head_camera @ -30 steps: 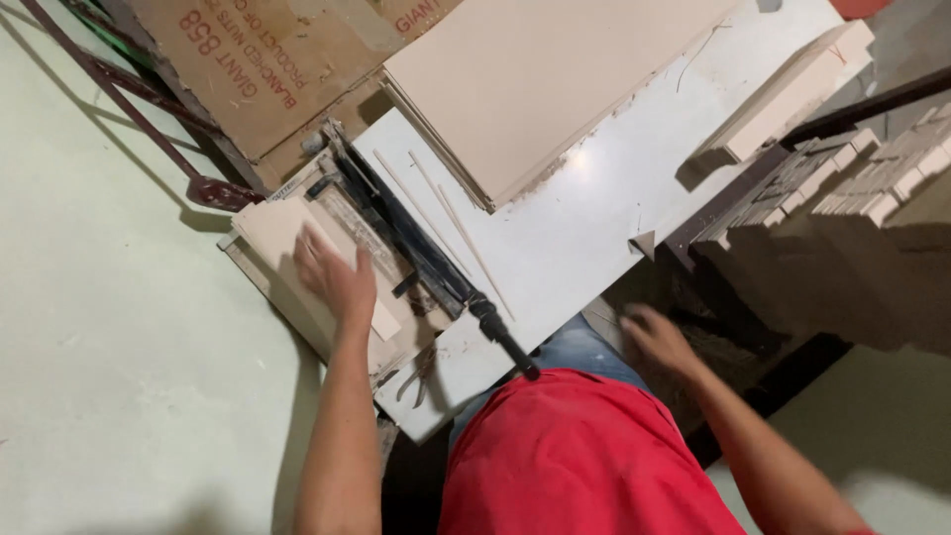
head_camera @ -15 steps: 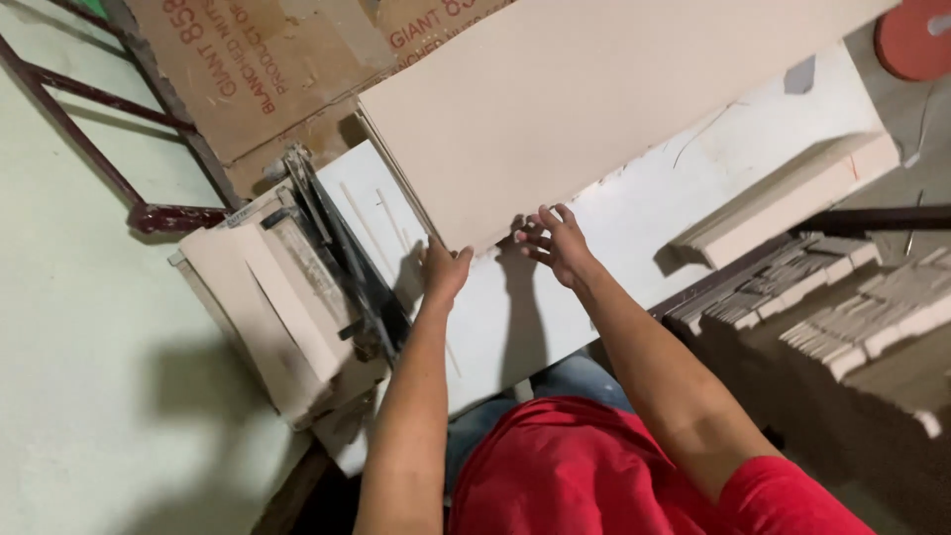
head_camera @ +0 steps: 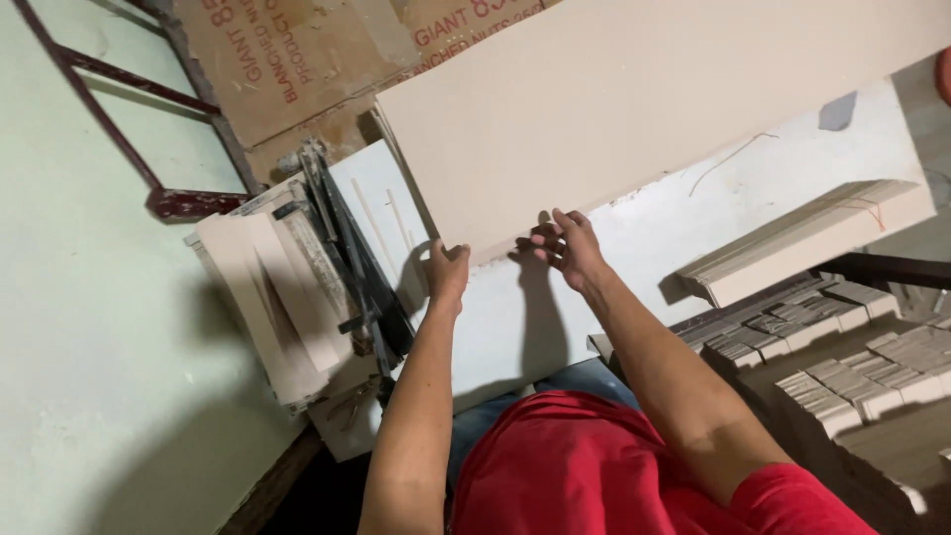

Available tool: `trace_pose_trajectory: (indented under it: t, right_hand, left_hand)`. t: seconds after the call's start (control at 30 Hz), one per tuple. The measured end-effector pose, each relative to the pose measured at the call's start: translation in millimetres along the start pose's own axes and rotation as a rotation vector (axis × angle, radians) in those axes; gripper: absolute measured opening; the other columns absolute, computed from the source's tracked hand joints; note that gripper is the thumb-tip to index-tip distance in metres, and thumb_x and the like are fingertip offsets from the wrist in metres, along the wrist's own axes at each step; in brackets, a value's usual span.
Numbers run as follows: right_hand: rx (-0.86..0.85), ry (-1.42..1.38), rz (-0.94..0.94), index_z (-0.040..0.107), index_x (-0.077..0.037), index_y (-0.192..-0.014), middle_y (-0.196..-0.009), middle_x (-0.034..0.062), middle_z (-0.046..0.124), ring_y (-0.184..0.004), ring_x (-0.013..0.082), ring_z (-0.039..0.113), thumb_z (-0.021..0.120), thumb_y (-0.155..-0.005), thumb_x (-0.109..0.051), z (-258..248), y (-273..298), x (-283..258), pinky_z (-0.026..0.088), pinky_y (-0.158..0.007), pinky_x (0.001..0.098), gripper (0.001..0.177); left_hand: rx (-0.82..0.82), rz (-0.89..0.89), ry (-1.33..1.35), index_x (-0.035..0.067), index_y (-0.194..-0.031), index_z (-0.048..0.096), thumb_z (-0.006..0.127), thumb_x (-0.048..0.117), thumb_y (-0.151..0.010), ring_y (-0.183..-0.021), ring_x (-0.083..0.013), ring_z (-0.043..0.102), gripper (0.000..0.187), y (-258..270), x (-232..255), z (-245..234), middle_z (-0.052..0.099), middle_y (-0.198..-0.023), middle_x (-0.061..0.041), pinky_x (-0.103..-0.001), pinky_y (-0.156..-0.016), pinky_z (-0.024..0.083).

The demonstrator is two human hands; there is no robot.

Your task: Using a manual paper cutter to cut cardboard sheets into smaller pieces

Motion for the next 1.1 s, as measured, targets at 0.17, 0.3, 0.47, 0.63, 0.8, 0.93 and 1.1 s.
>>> trace_pose_trajectory:
  t: [0.17,0.3,0.47,0.63,0.8,0.93,1.1]
  right_hand:
    - [0.090,-0.032,-0.031,0.048,-0.017,-0.104,-0.086,0.0007,0.060,-0.075,0.0209,0.073,0.070,-0.098,-0.036,-6.7,-25.1,-0.7,0.065,-0.066,0.0320,0.029]
    - [0.074,-0.048,-0.035,0.041,-0.018,-0.118,-0.080,-0.0024,0.060,-0.070,0.0167,0.070,0.073,-0.097,-0.038,-6.5,-34.4,-12.0,0.064,-0.065,0.0293,0.043]
    - [-0.038,-0.049,-0.001,0.051,-0.010,-0.085,-0.075,-0.0001,0.052,-0.070,0.0158,0.067,0.076,-0.095,-0.043,0.1,-41.4,-47.6,0.064,-0.060,0.0252,0.042]
    - [-0.132,-0.063,-0.204,0.051,-0.011,-0.089,-0.083,0.0025,0.048,-0.077,0.0145,0.063,0.073,-0.098,-0.043,19.5,29.5,-92.0,0.062,-0.073,0.0259,0.039]
    - [-0.072,0.001,-0.322,0.013,0.000,-0.155,-0.149,0.0256,0.027,-0.135,0.0489,0.048,0.075,-0.106,-0.043,-46.7,-12.6,15.7,0.038,-0.113,0.0653,0.090]
    - [0.096,0.126,-0.149,0.024,0.002,-0.144,-0.129,0.0217,0.041,-0.112,0.0476,0.057,0.075,-0.101,-0.037,-85.7,1.1,119.5,0.050,-0.097,0.0620,0.077]
    - [0.061,0.082,-0.155,0.040,-0.008,-0.128,-0.100,0.0070,0.046,-0.083,0.0303,0.067,0.075,-0.101,-0.036,-113.7,0.7,178.0,0.065,-0.072,0.0387,0.052]
  left_hand:
    - [-0.071,0.041,-0.018,0.007,-0.152,0.044,0.061,0.038,-0.098,-0.128,-0.0367,0.060,0.065,-5.8,-3.8,-2.5,0.051,-0.144,-0.024,-0.045,-0.094,0.058]
    - [-0.098,0.024,0.139,0.008,-0.147,0.047,0.061,0.037,-0.095,-0.102,-0.0267,0.068,0.061,10.4,2.6,-12.7,0.056,-0.130,-0.020,-0.031,-0.073,0.057]
    - [-0.284,0.197,0.170,0.014,-0.130,0.065,0.063,0.038,-0.099,-0.111,-0.0280,0.069,0.040,45.1,12.7,-53.8,0.064,-0.124,-0.013,-0.041,-0.091,0.055]
    - [-0.186,0.397,0.292,0.006,-0.135,0.059,0.055,0.023,-0.102,-0.114,-0.0315,0.059,0.037,129.7,27.9,-152.5,0.058,-0.127,-0.020,-0.046,-0.099,0.049]
    - [0.030,0.368,0.324,0.007,-0.133,0.061,0.061,0.027,-0.102,-0.117,-0.0319,0.063,0.037,130.2,-47.6,-225.4,0.059,-0.127,-0.018,-0.047,-0.101,0.051]
    - [0.073,0.196,0.318,0.008,-0.134,0.062,0.062,0.024,-0.100,-0.103,-0.0235,0.060,0.038,109.1,-141.2,-245.9,0.059,-0.119,-0.014,-0.038,-0.092,0.051]
    - [0.007,0.098,0.260,0.022,-0.130,0.066,0.066,0.029,-0.094,-0.083,-0.0201,0.063,0.036,74.5,-240.1,-250.6,0.067,-0.105,-0.007,-0.032,-0.075,0.051]
Point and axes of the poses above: each hand's wrist, its own y-axis away from the middle knuckle, its own z-axis out of the palm, x = y × z, the point moved 3 cm from there along -y, towards the middle knuckle
